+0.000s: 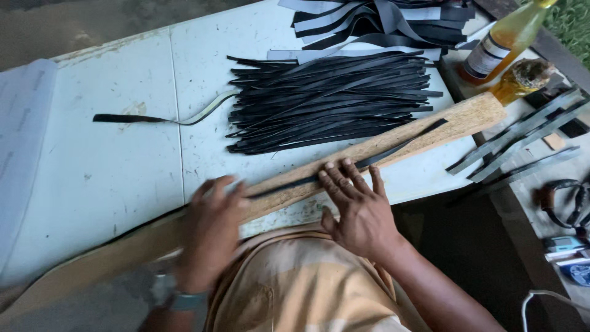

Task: The person repeatedly picks up long black rubber strips from a pile on a white table and rubs them against a wooden block. The person handles the strips one at a time, aligning them on the block and rubbing them back and forth before placing them back on the pile.

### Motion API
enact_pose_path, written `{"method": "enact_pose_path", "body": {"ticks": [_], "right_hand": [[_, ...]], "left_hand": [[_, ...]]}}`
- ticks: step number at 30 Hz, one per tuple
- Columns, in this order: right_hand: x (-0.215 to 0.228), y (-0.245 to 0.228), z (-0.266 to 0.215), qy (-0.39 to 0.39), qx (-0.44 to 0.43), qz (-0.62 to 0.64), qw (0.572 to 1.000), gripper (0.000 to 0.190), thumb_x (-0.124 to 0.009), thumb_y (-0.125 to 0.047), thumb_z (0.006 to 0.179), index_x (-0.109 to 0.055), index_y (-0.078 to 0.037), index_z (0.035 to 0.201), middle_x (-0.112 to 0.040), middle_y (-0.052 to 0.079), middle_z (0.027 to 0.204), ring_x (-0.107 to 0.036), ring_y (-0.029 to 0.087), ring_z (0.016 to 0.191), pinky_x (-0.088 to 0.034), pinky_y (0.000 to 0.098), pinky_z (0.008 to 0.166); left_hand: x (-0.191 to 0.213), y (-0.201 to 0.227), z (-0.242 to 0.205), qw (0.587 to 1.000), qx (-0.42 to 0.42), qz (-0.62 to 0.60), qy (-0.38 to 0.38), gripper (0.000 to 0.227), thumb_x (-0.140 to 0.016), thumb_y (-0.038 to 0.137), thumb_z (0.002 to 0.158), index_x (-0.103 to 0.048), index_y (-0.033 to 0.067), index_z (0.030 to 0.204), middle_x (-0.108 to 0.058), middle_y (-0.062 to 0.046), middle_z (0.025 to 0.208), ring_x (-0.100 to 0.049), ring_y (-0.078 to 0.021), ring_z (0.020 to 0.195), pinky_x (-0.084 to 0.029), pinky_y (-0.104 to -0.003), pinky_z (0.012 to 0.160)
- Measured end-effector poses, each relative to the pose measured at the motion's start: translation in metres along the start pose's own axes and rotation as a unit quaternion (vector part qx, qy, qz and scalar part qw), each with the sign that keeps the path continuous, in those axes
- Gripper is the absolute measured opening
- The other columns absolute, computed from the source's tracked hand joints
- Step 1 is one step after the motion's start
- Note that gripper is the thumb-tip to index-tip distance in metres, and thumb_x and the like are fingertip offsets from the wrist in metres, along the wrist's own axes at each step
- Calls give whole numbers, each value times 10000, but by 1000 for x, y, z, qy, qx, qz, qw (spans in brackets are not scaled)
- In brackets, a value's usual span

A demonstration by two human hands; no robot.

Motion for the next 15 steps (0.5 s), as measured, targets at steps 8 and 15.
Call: {"method": "enact_pose_path", "body": {"ticks": [8, 15], "right_hand": [[-3, 0, -1, -4, -2, 3, 1000, 662, -576, -312, 871, -504, -82, 1487, -458, 152, 1573, -367, 380, 1478, -198, 642, 1180], [-4, 5, 3, -31, -24, 13, 999, 711, -640, -319, 788, -524, -102, 1455, -491, 120, 1528, -393, 361, 1447, -185, 665, 1163]], "left_hand": [[-70, 77, 31, 988, -64, 96, -107, 573, -503, 348, 1014, -444, -13, 1455, -386, -211, 1544, -707, -319, 984, -125, -577, 1209], [-72, 75, 27, 986, -123, 110, -7, 585, -593, 170, 914, -507, -28, 1458, -501, -211, 1489, -743, -275, 953, -191, -550, 1232]]}}
Point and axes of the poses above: each hand's wrist, its own z-axis towards the middle knuckle, its own x-axis out of the back of the hand, y = z × x, the point moved 2 cm from there along z, towards the middle knuckle
